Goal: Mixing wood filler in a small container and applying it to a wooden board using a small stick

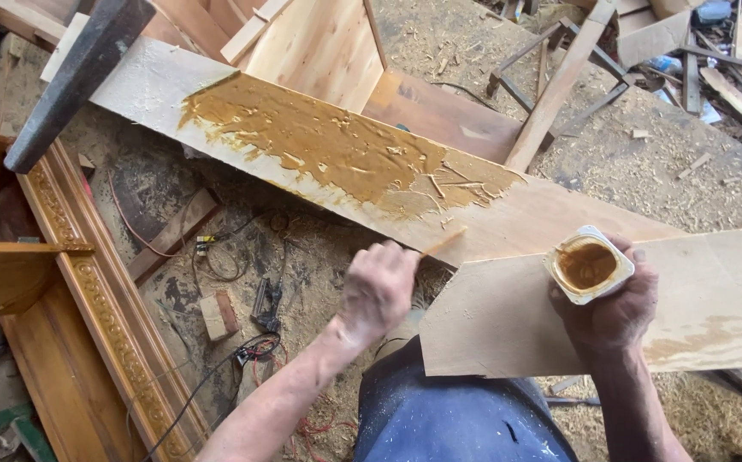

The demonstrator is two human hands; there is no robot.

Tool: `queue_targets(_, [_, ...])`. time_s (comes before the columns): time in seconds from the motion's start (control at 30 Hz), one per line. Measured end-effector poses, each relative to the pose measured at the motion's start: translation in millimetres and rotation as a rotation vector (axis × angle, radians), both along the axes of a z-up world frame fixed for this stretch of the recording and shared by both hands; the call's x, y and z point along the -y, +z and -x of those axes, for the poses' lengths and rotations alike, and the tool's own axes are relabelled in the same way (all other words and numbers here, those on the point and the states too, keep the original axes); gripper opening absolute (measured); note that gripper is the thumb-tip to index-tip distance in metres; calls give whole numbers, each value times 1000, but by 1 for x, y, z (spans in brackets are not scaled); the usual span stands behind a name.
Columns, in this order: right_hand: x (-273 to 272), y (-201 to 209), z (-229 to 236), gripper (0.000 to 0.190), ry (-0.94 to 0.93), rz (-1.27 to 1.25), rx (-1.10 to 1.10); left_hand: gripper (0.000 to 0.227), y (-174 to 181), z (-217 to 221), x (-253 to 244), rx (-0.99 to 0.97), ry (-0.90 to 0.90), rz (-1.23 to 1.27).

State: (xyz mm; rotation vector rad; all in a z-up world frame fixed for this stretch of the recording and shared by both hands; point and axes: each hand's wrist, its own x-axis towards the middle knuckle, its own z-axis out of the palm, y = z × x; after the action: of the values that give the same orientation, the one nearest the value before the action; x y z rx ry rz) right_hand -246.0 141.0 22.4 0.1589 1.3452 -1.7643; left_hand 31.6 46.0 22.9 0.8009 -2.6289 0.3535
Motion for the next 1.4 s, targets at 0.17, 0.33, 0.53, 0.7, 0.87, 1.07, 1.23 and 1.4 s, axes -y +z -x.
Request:
queue_targets(0.17, [0, 2, -3, 21, -26, 58, 82, 35, -20, 1, 20, -455, 420, -1031])
queue_targets(0.33, [-4, 2, -8, 21, 33, 104, -103, 37, 3, -3, 16, -565, 626, -1414])
queue_targets(0.53, [1, 4, 1, 19, -25, 90, 183, 34, 76, -41, 21, -442, 686, -1552])
queue_targets(0.7, [-9, -26, 6, 20, 114, 428, 168, 32, 83, -26, -7, -660, 390, -1256])
queue_targets(0.87, [-8, -45, 11, 47, 433, 540, 110, 13, 136, 35, -26, -532, -300, -405])
queue_targets(1.07, [-2, -47, 7, 56, 557, 144, 71, 13, 108, 70, -25, -624, -467, -111])
queue_targets(1.23, [4, -41, -5, 55, 647, -12, 90, 14, 108, 64, -5, -554, -634, -10])
queue_targets(1.4, [10, -28, -9, 57, 807, -55, 163, 11, 126, 51, 11, -442, -754, 60])
